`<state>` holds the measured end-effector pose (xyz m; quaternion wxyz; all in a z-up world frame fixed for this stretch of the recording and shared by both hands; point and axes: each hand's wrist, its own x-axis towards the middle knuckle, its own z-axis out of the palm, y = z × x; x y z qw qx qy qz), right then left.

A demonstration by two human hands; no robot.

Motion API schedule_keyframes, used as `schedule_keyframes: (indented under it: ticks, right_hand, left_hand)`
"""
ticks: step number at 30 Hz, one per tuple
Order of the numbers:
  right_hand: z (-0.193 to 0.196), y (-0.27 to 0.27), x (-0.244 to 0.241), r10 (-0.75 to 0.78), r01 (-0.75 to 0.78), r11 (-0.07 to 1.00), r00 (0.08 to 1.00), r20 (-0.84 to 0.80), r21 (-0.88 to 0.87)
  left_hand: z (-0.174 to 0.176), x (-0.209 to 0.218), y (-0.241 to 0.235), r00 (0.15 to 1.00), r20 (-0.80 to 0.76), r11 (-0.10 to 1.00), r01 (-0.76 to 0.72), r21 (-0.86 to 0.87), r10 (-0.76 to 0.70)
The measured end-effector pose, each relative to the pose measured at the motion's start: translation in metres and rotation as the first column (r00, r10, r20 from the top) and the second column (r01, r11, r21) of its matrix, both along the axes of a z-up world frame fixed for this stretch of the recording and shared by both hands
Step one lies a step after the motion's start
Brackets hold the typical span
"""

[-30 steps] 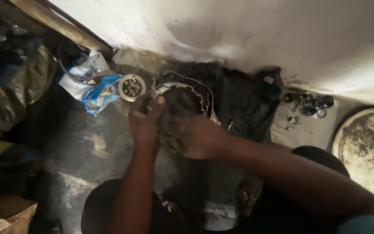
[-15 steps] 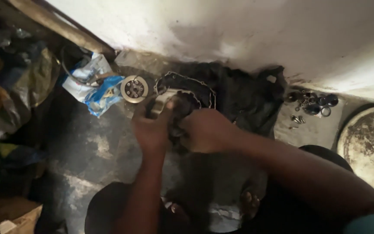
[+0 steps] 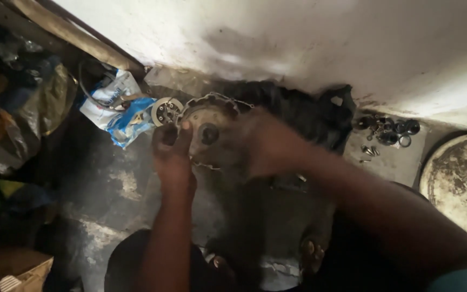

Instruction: The person sits on the floor of a cluttered repair workshop and works on a motorcycle engine crankcase. They fit a rubber ring into a circular engine cover, press components together by hand, place the cover onto the crankcase, and use a spanner to tighten parts, handling small bolts and engine components from the floor.

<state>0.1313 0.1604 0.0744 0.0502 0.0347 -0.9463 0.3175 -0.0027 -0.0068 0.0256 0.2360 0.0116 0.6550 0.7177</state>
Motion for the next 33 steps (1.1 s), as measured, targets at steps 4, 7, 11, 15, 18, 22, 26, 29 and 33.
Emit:
schedule_keyframes:
  ticks: [4,7,11,15,18,22,26,29,33]
  right_hand:
    - [0.026,0.029,0.003,-0.486,0.533,0.845,0.794,0.365,-0.035]
    - [-0.004,0.041,0.006,-0.500,0.434,0.797,0.864,-0.056,-0.420]
    - [-0.027,0.004,-0.008,-0.201,0.160,0.695,0.979,0.024,-0.701]
    - [-0.039,-0.020,-0.010,-0.594,0.544,0.761,0.803,-0.043,-0.352]
    - [-0.078,-0.033,0.001,-0.480,0.523,0.774,0.852,0.208,-0.357]
    - [-0.126,-0.037,0.018,0.300,-0.218,0.905,0.936,0.185,-0.366]
    - [-0.070,-0.011,0.006,0.364,-0.132,0.827,0.867,0.340,-0.546]
    - [-0.103,0.013,0.000,0.036,0.466,0.468,0.839,0.542,-0.751]
    - [-0.138,0.039,0.008,-0.114,0.369,0.648,0.912,0.394,-0.666]
  left_hand:
    - [-0.022,-0.008,-0.014,0.982,-0.139,0.990,0.132,0.045,-0.124]
    - [-0.010,-0.010,-0.018,0.970,-0.138,0.978,0.206,0.034,-0.199]
    - [-0.013,-0.009,-0.017,0.960,-0.103,0.962,0.266,0.056,-0.259]
    - [-0.031,-0.010,-0.019,0.994,-0.081,0.951,0.098,0.292,-0.077]
    - [-0.054,-0.036,-0.027,0.994,0.027,0.914,-0.109,0.392,0.107]
    - [0.016,-0.034,-0.023,0.987,-0.013,0.900,-0.142,0.411,0.162]
    - [-0.003,-0.041,-0.031,0.938,0.111,0.898,-0.346,0.273,0.328]
    - [-0.064,-0.032,-0.036,0.955,-0.268,0.979,-0.080,0.187,0.129]
    - [-0.049,0.006,0.001,0.946,-0.259,0.923,0.089,-0.373,-0.195]
